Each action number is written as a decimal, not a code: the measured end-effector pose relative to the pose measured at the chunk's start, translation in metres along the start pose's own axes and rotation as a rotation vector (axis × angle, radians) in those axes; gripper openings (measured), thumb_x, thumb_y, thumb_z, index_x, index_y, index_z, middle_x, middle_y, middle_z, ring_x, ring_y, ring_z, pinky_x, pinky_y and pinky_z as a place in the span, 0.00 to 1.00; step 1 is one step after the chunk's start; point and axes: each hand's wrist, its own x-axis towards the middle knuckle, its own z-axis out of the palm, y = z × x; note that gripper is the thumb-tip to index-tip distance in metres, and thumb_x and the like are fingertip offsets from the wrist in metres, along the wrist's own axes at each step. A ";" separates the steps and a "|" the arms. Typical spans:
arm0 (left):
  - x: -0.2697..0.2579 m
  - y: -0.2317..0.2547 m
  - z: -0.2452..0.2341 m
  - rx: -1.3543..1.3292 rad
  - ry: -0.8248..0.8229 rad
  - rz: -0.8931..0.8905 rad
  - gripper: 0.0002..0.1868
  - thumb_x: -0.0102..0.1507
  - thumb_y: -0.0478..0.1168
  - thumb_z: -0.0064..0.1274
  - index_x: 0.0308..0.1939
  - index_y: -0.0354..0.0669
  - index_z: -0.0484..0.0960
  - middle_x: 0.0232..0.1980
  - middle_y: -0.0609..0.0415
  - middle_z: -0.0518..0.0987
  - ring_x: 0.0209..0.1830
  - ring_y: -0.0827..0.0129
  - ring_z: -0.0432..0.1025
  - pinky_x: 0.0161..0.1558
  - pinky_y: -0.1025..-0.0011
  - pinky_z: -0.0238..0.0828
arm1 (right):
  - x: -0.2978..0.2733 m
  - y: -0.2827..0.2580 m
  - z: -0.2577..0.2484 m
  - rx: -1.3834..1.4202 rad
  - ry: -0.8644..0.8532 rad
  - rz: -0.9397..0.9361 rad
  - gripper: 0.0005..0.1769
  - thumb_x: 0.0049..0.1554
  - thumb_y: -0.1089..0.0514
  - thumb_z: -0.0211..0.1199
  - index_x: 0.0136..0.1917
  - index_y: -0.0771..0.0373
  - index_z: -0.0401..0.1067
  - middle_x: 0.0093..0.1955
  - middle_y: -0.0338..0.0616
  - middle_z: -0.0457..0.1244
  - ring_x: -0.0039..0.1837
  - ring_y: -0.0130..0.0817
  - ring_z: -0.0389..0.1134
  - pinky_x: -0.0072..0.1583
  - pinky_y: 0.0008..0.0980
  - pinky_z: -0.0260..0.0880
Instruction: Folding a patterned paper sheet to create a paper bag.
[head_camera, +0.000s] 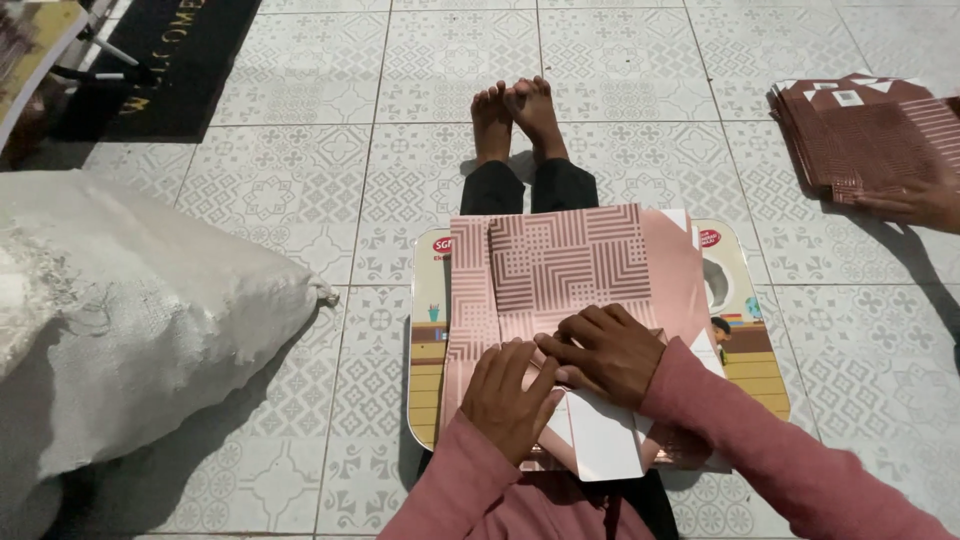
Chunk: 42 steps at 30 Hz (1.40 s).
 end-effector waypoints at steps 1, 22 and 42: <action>0.002 -0.001 0.001 0.001 -0.003 0.000 0.21 0.63 0.45 0.65 0.56 0.41 0.78 0.58 0.43 0.74 0.59 0.52 0.70 0.65 0.53 0.66 | -0.002 0.003 0.006 0.003 0.001 0.000 0.28 0.69 0.37 0.31 0.67 0.51 0.65 0.51 0.42 0.62 0.50 0.44 0.61 0.50 0.46 0.59; -0.012 -0.002 0.012 -0.010 0.051 -0.012 0.19 0.63 0.42 0.61 0.58 0.48 0.79 0.57 0.45 0.77 0.60 0.51 0.73 0.63 0.47 0.67 | -0.096 -0.006 -0.005 -0.387 0.304 0.386 0.25 0.67 0.52 0.38 0.60 0.45 0.78 0.54 0.32 0.69 0.61 0.42 0.68 0.56 0.43 0.57; -0.005 0.018 -0.003 0.071 -0.168 0.043 0.35 0.61 0.51 0.61 0.72 0.57 0.70 0.76 0.41 0.64 0.75 0.35 0.57 0.74 0.36 0.48 | -0.103 -0.040 0.001 -0.225 0.302 0.327 0.40 0.62 0.36 0.43 0.83 0.47 0.49 0.85 0.61 0.44 0.85 0.55 0.44 0.82 0.59 0.33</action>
